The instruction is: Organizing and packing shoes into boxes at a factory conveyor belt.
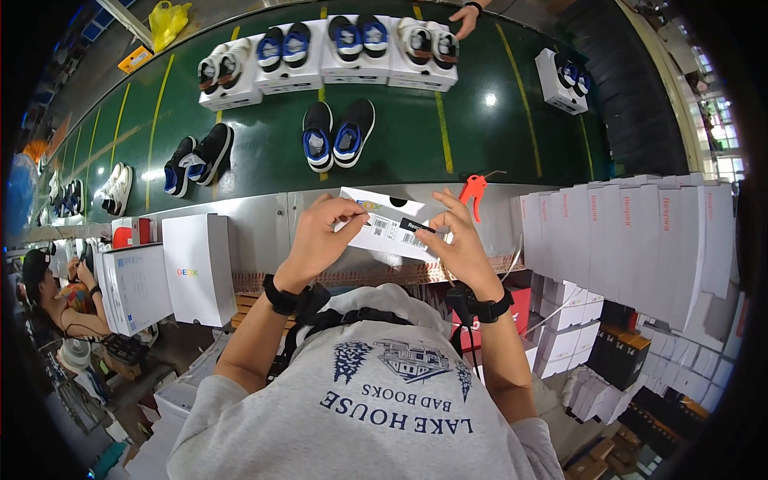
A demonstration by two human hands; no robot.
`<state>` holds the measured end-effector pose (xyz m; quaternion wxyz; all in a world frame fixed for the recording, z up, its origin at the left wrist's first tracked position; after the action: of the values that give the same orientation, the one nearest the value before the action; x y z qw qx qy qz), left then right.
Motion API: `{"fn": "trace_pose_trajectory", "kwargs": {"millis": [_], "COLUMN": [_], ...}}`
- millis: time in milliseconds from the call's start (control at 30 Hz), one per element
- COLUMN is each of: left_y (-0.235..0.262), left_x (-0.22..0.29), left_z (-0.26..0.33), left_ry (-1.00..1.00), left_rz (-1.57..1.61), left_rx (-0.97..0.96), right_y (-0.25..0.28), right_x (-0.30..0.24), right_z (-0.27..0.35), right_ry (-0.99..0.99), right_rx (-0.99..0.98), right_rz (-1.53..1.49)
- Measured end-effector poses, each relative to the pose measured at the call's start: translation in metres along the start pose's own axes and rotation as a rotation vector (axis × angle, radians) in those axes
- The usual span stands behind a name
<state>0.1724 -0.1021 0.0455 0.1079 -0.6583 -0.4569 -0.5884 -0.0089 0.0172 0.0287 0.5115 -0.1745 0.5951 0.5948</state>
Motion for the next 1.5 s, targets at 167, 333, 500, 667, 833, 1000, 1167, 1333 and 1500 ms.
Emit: {"fn": "trace_pose_trajectory", "kwargs": {"millis": [167,333,500,667,833,1000,1167,1333,1500], "left_y": [0.002,0.0,-0.003,-0.004,-0.004,-0.003,-0.007,-0.004,-0.004], "left_x": [-0.001,-0.01,-0.012,-0.013,-0.014,-0.006,-0.008,-0.004,-0.003], "left_z": [0.004,0.005,0.007,0.008,0.007,0.006,0.007,0.006,0.005], "left_ry": [-0.259,-0.23,-0.23,-0.233,-0.221,-0.292,-0.266,-0.311,-0.289], "left_rz": [-0.212,-0.103,-0.091,-0.103,-0.079,-0.113,-0.129,-0.137,-0.127], "left_rx": [-0.075,-0.19,-0.247,-0.261,-0.257,-0.237,-0.268,-0.238,-0.236], "right_y": [-0.007,-0.011,-0.012,-0.014,-0.013,-0.011,-0.012,-0.012,-0.012], "right_x": [0.009,0.011,0.008,0.011,0.011,0.008,0.014,0.01,0.009], "right_z": [0.003,0.002,0.001,-0.001,-0.001,-0.001,-0.001,-0.001,-0.001], "right_ry": [-0.048,-0.046,-0.051,-0.067,-0.039,-0.053,-0.054,-0.065,-0.034], "right_rx": [-0.072,-0.092,-0.1,-0.106,-0.071,-0.071,-0.06,-0.059,-0.051], "right_rz": [-0.004,0.022,0.004,-0.005,0.022,0.003,0.005,0.003,-0.016]}}
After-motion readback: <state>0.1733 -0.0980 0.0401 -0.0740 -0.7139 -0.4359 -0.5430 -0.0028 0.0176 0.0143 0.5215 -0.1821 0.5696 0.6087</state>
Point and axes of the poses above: each hand's wrist, its own z-axis away from the middle knuckle, its own y-axis out of the back of the hand, x = y × z, the point moved 10 cm from there along -z, towards the middle knuckle, and after that the axes turned 15 degrees about -y, right-handed, at the moved point
